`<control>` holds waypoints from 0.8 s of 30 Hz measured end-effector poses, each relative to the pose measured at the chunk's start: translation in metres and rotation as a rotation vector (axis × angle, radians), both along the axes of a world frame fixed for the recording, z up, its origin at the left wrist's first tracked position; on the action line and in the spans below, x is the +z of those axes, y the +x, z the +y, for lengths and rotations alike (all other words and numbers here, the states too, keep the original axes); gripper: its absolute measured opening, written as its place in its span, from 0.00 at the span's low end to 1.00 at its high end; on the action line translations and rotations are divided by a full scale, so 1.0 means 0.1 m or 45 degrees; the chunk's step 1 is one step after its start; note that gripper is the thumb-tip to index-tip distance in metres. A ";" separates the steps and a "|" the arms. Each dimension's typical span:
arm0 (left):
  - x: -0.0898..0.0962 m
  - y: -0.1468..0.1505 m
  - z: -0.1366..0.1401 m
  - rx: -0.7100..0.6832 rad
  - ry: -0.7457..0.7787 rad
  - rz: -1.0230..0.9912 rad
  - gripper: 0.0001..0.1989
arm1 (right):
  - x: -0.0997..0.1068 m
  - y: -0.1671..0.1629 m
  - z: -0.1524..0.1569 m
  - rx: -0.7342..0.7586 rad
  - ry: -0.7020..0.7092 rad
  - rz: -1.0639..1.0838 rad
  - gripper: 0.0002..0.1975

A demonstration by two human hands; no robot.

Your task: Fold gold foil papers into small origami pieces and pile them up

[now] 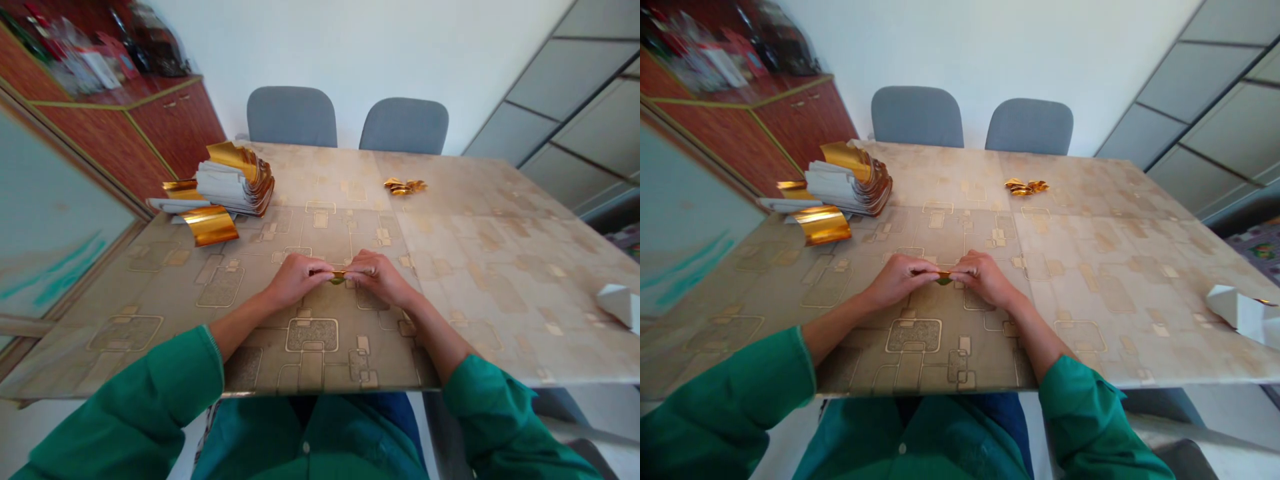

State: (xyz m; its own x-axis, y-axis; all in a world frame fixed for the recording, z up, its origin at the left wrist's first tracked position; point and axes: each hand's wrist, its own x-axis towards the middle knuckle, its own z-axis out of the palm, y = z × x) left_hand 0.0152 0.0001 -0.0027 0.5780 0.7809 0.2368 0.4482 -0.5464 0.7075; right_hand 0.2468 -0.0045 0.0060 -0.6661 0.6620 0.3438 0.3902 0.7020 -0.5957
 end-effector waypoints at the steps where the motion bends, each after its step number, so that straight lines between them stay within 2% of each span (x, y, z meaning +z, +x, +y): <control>1: 0.00 0.00 0.00 -0.002 -0.061 -0.020 0.08 | 0.00 0.01 -0.01 0.000 -0.032 0.021 0.17; 6: -0.02 0.03 -0.03 -0.014 -0.331 -0.133 0.11 | -0.02 0.02 -0.03 -0.026 -0.127 0.018 0.19; 12: 0.01 0.05 -0.08 0.032 -0.218 -0.111 0.10 | -0.04 -0.07 -0.05 -0.083 -0.193 -0.005 0.20; 14: 0.02 0.06 -0.10 0.037 -0.237 -0.105 0.10 | -0.05 -0.11 -0.05 -0.105 -0.195 0.008 0.21; 18: 0.03 0.06 -0.08 0.014 -0.527 -0.234 0.10 | -0.05 -0.10 -0.05 -0.107 -0.200 0.051 0.22; 21: 0.03 0.02 -0.05 -0.003 -0.768 -0.331 0.12 | -0.02 -0.03 -0.06 -0.124 -0.281 0.129 0.20; 24: 0.04 -0.01 -0.03 0.009 -0.863 -0.363 0.13 | 0.02 0.03 -0.09 -0.172 -0.358 0.172 0.17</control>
